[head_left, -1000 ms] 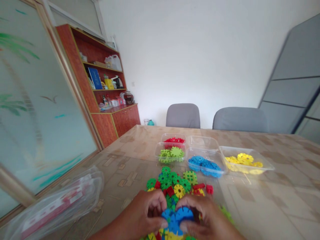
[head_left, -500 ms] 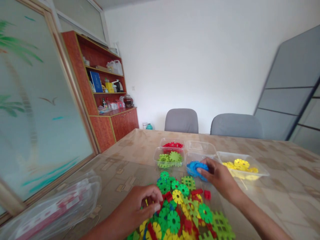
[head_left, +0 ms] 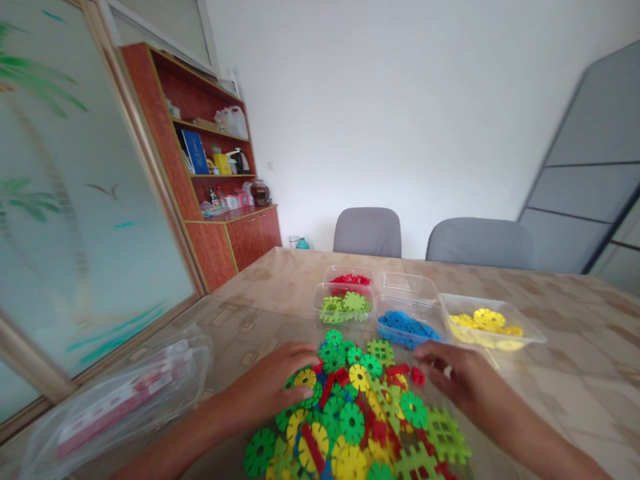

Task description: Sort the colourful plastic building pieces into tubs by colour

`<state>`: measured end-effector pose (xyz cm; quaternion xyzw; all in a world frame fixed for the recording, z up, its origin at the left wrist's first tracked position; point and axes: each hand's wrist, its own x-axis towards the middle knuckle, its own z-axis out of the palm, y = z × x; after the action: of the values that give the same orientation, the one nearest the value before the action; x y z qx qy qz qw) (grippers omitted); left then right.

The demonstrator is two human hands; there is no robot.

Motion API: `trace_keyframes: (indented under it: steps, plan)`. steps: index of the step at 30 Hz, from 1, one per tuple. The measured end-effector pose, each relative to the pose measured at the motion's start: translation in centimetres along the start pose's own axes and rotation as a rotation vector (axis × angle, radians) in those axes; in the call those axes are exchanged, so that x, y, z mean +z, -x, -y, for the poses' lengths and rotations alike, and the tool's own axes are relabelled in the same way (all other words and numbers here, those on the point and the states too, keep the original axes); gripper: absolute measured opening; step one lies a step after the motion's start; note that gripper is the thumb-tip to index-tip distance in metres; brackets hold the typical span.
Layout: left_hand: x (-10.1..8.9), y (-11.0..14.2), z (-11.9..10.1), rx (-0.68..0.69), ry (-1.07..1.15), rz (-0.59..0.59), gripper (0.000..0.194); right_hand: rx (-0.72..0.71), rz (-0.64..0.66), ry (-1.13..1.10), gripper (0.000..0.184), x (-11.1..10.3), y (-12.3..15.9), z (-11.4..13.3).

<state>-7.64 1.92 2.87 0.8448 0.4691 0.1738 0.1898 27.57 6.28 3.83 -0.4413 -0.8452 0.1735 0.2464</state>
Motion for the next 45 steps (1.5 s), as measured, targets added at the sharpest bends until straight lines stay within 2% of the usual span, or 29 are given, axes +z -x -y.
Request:
trace_keyframes:
  steps: [3,5,8,12,15,17,21,26,30,34,35,38,39,42,45]
  plan:
    - [0.7,0.0,-1.0,0.050,0.045,0.081,0.026,-0.056,0.130,0.050,0.031,2.4,2.6,1.7]
    - [0.6,-0.2,-1.6,0.080,0.071,0.067,0.020,-0.086,0.223,0.070,0.035,3.5,3.3,3.0]
    - [0.1,-1.0,-1.4,0.076,0.084,-0.001,0.018,-0.176,0.315,-0.015,0.032,3.7,2.9,4.9]
    - [-0.1,-2.6,0.7,-0.003,0.019,-0.080,0.021,-0.241,0.212,-0.105,0.024,2.9,1.4,5.1]
    - [0.3,-3.6,2.1,-0.058,-0.023,-0.081,0.022,-0.211,0.109,-0.001,0.030,3.6,0.7,3.1]
    - [0.7,-4.2,2.5,-0.099,-0.044,-0.084,0.021,-0.184,0.091,0.077,0.038,4.6,0.7,1.7]
    - [1.5,-5.4,2.5,-0.141,-0.037,-0.051,0.026,-0.138,0.157,0.119,0.043,5.8,1.1,1.0]
    - [2.0,-6.6,1.9,-0.135,0.040,0.025,0.034,-0.211,0.247,0.005,0.041,5.3,1.3,2.2]
    - [1.9,-6.6,1.2,-0.126,0.108,0.063,0.036,-0.186,0.253,-0.023,0.037,5.0,1.1,2.5]
    - [0.9,-6.0,0.7,-0.064,0.170,0.113,0.012,-0.179,0.256,-0.062,0.030,4.5,1.0,3.0]
    - [0.6,-5.9,0.7,-0.051,0.176,0.120,0.012,-0.182,0.255,-0.082,0.026,4.4,0.9,3.2]
    - [0.2,-6.0,1.0,-0.041,0.169,0.122,0.029,-0.195,0.251,-0.145,0.020,3.8,0.8,3.6]
    - [0.3,-6.1,1.2,-0.047,0.160,0.115,0.029,-0.199,0.250,-0.158,0.019,3.7,0.8,3.6]
    - [0.9,-6.9,1.5,-0.064,0.124,0.093,0.009,-0.196,0.252,-0.163,0.019,3.5,0.9,3.5]
    - [1.4,-7.8,1.4,-0.042,0.080,0.094,0.025,-0.194,0.250,-0.162,0.020,3.4,1.1,3.5]
